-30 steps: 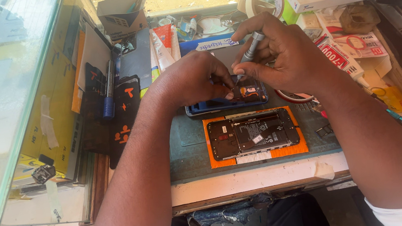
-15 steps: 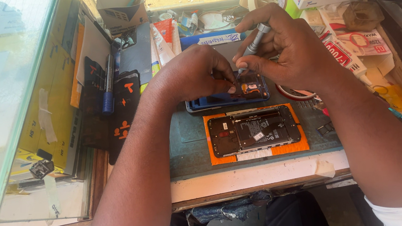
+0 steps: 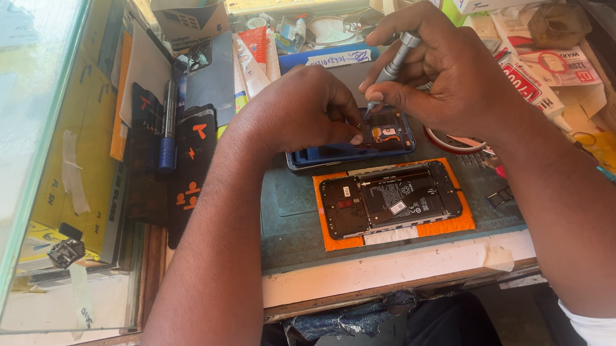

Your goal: The person uses a screwdriver to remove screws from a disassembled mobile phone, then reassembles the phone casing. They secure the casing with rubber bands and handle a battery package.

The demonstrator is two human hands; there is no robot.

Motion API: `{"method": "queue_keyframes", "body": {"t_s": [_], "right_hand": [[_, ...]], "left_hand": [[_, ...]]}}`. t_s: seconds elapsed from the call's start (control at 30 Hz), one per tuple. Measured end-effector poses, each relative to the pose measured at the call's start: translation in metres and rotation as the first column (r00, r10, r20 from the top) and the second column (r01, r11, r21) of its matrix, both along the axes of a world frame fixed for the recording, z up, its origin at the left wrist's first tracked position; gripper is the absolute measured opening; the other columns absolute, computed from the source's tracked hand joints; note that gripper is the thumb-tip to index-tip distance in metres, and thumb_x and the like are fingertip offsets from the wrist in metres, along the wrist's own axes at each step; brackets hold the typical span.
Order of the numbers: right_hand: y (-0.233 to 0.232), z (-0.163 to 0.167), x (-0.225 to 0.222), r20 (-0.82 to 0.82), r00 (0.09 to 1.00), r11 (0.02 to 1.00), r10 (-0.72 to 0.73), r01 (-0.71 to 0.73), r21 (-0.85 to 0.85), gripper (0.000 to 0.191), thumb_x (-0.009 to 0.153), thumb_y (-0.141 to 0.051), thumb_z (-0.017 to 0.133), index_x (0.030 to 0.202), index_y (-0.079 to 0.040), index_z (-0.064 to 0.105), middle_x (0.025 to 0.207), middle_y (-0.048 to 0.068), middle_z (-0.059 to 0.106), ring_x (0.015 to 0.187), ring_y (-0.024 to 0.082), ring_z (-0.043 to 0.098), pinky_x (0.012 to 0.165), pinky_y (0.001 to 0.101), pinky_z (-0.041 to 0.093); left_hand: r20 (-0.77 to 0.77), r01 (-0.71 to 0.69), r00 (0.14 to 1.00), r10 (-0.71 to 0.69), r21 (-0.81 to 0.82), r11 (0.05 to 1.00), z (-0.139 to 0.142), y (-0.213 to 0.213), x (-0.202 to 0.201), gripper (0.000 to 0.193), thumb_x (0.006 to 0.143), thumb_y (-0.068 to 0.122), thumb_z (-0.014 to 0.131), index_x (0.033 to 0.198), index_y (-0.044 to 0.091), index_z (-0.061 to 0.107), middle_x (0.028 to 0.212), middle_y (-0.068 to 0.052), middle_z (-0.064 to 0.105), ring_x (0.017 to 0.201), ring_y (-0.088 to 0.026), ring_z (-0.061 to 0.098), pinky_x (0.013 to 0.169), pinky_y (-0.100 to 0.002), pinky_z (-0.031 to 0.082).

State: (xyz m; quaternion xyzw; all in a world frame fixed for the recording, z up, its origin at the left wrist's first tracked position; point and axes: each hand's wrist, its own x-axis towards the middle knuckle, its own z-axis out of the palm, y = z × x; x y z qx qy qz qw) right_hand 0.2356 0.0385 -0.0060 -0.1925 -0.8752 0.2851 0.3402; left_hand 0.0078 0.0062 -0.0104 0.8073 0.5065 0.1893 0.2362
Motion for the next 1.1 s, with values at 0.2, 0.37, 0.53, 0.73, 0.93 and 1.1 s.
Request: {"method": "queue_keyframes", "body": {"t_s": [0.2,0.37,0.53,0.73,0.93,1.1], "right_hand": [[0.001,-0.001,0.000,-0.014,1.000,1.000,0.011,-0.010,0.026,0.045,0.099,-0.003,0.075,0.134,-0.005,0.047,0.109,0.011,0.070,0.108,0.019,0.076,0.092,0.0306,0.065],[0.001,-0.002,0.000,-0.052,0.998,0.999,0.032,-0.031,0.015,0.044,0.100,-0.003,0.074,0.135,-0.005,0.047,0.108,0.010,0.070,0.109,0.019,0.076,0.094,0.0310,0.065],[0.000,-0.002,0.000,-0.087,0.995,0.998,0.056,-0.057,-0.014,0.045,0.101,-0.002,0.074,0.136,-0.005,0.047,0.112,0.011,0.068,0.110,0.019,0.075,0.094,0.0307,0.065],[-0.008,-0.003,-0.002,-0.086,0.986,0.983,0.144,-0.152,-0.100,0.053,0.097,0.000,0.075,0.143,-0.008,0.050,0.107,0.011,0.068,0.107,0.019,0.075,0.092,0.0308,0.065],[-0.020,-0.006,-0.015,0.030,0.954,0.954,0.299,-0.300,0.004,0.064,0.092,-0.005,0.080,0.148,-0.014,0.049,0.104,0.007,0.074,0.103,0.017,0.077,0.085,0.0292,0.067],[-0.026,-0.006,-0.021,0.116,0.937,0.942,0.329,-0.335,0.033,0.063,0.091,-0.007,0.080,0.147,-0.016,0.051,0.101,0.006,0.077,0.101,0.017,0.079,0.082,0.0293,0.067]], "left_hand": [[0.010,-0.002,1.000,0.002,0.009,1.000,0.000,0.001,-0.001,0.016,0.078,0.018,0.084,0.093,0.015,0.082,0.083,-0.004,0.080,0.074,-0.015,0.076,0.071,-0.032,0.060],[0.025,0.018,1.000,-0.018,0.020,1.000,-0.003,0.003,-0.003,0.015,0.078,0.017,0.084,0.092,0.012,0.081,0.083,-0.005,0.080,0.074,-0.016,0.077,0.072,-0.032,0.060],[-0.030,-0.005,1.000,0.006,0.033,0.999,-0.003,0.002,-0.006,0.015,0.077,0.017,0.084,0.090,0.011,0.081,0.084,-0.007,0.079,0.076,-0.018,0.077,0.073,-0.033,0.060],[-0.136,-0.097,0.985,0.104,0.057,0.994,0.001,0.000,-0.013,0.014,0.076,0.019,0.084,0.088,0.012,0.081,0.085,-0.007,0.079,0.079,-0.022,0.076,0.075,-0.038,0.058],[-0.212,-0.112,0.968,0.135,0.114,0.987,-0.003,0.003,-0.015,0.014,0.078,0.020,0.082,0.089,0.013,0.080,0.087,-0.011,0.076,0.083,-0.028,0.073,0.077,-0.043,0.057],[-0.264,-0.057,0.958,0.108,0.194,0.979,-0.009,0.010,-0.016,0.011,0.080,0.012,0.076,0.090,0.012,0.080,0.086,-0.015,0.075,0.087,-0.032,0.072,0.078,-0.045,0.057]]}}
